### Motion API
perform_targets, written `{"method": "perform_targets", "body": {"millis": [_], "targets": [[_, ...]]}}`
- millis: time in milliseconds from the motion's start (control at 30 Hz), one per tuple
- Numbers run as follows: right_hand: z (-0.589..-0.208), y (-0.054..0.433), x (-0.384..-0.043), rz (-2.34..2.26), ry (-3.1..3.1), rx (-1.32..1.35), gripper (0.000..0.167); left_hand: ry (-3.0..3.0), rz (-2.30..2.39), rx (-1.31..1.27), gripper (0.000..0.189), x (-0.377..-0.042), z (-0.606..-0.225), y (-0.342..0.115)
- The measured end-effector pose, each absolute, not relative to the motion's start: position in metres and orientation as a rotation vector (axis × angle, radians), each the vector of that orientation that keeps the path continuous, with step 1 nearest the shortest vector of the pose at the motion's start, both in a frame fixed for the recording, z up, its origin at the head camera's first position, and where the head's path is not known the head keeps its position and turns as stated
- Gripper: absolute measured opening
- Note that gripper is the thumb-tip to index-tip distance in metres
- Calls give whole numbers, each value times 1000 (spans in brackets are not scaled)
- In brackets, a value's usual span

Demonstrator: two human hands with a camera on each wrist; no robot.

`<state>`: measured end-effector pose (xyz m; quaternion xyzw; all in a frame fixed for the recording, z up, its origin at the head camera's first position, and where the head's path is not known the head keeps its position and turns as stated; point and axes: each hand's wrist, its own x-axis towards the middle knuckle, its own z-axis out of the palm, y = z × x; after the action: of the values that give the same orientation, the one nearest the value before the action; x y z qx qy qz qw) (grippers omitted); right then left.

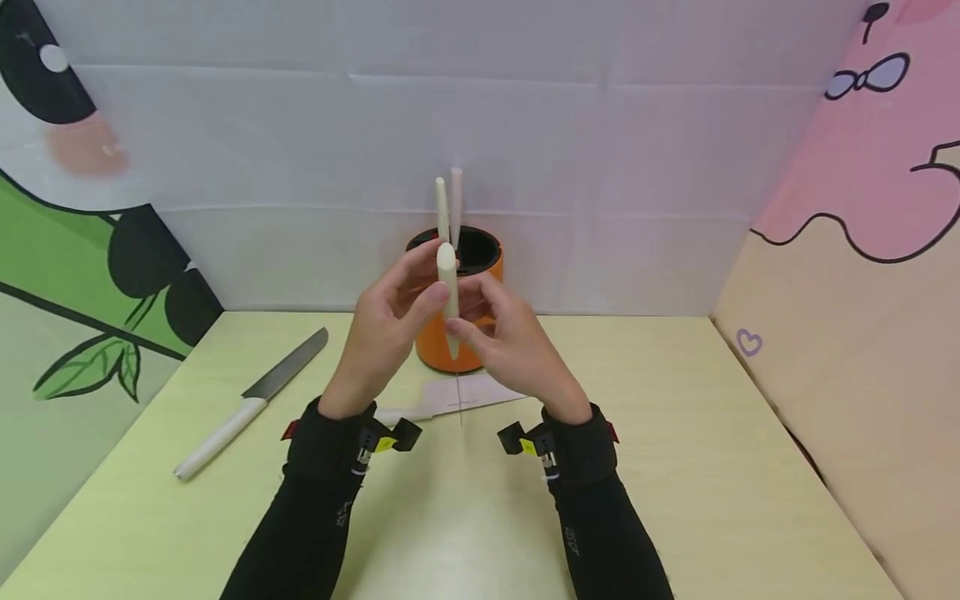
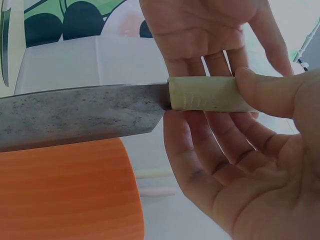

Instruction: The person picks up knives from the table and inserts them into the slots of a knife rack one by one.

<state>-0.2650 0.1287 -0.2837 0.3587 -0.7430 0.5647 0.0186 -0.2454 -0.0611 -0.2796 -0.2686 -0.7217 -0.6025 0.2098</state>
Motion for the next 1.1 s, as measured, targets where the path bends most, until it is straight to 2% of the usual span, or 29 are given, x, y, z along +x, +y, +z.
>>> {"method": "perform_targets", "body": {"millis": [400, 667, 867, 1100], "targets": [[-284, 127, -266, 1716, -2324, 1135, 30, -1980, -1661, -667, 41, -246, -281, -56], [-284, 135, -270, 1717, -2390, 1149, 33, -2006, -1592, -677, 41, -246, -279, -54], [-284, 155, -281, 1697, -2506, 1171, 34, -2008, -1579, -679, 42, -244, -276, -52], [-296, 172, -304, 1741, -2428, 1012, 38, -2013, -1588, -698, 42, -241, -276, -47]]}}
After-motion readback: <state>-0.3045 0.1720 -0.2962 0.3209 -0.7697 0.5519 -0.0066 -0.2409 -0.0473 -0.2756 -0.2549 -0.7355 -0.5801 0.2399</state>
